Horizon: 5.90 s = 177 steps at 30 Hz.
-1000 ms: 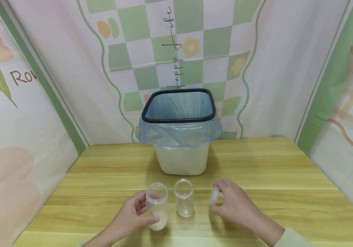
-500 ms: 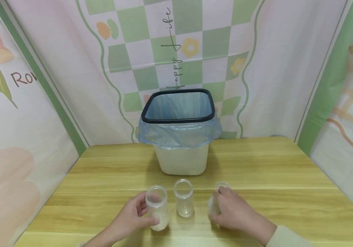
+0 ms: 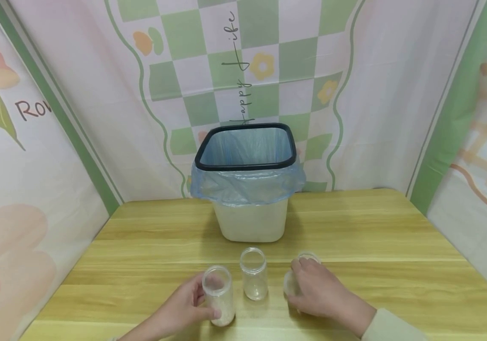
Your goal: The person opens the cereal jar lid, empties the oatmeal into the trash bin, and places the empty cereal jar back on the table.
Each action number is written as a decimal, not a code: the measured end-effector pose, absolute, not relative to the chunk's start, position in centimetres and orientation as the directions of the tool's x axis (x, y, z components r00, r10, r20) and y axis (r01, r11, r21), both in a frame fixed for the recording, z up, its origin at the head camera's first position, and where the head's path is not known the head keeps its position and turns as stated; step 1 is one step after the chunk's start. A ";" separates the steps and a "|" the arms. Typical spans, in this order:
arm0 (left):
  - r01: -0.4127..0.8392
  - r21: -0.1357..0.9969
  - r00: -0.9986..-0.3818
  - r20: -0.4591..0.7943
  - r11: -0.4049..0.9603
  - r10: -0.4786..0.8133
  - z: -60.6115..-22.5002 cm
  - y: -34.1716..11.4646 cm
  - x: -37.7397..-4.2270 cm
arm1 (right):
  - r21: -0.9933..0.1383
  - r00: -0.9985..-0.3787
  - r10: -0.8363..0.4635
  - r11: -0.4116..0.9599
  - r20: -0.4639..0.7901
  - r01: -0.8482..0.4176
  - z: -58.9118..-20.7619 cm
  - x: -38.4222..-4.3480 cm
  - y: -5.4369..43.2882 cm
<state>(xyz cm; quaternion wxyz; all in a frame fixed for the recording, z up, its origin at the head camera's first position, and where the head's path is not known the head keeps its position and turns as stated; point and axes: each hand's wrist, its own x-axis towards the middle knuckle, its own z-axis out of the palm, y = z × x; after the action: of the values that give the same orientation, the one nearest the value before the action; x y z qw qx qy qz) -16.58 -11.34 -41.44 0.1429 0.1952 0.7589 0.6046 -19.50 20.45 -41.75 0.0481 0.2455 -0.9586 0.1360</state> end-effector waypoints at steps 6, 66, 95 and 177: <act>0.091 0.978 -0.884 -0.006 0.185 0.468 -41.8 -11.1 -16.2 | -0.234 -0.867 -0.465 0.836 0.176 -0.496 -41.9 -19.6 20.4; 0.287 0.898 -0.882 0.113 0.332 0.457 -38.9 -11.3 -16.9 | -0.270 -0.844 -0.479 0.802 0.240 -0.533 -40.7 -17.0 19.9; 0.034 0.999 -0.879 0.025 0.010 0.477 -40.7 -10.4 -16.2 | -0.510 -0.748 -0.634 0.586 0.197 -0.630 -39.9 -15.6 17.4; 0.640 0.682 -0.756 0.641 0.354 0.133 -28.0 -12.9 -31.1 | -0.514 -0.711 -0.544 0.495 0.446 -0.701 -37.8 -14.2 17.3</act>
<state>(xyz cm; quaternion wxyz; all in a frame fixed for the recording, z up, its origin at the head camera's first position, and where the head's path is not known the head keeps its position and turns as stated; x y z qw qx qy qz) -31.10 -12.94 -27.95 -0.2475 0.2462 0.7847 0.5123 -14.17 17.31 -37.80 0.1128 0.3630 -0.8572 0.3475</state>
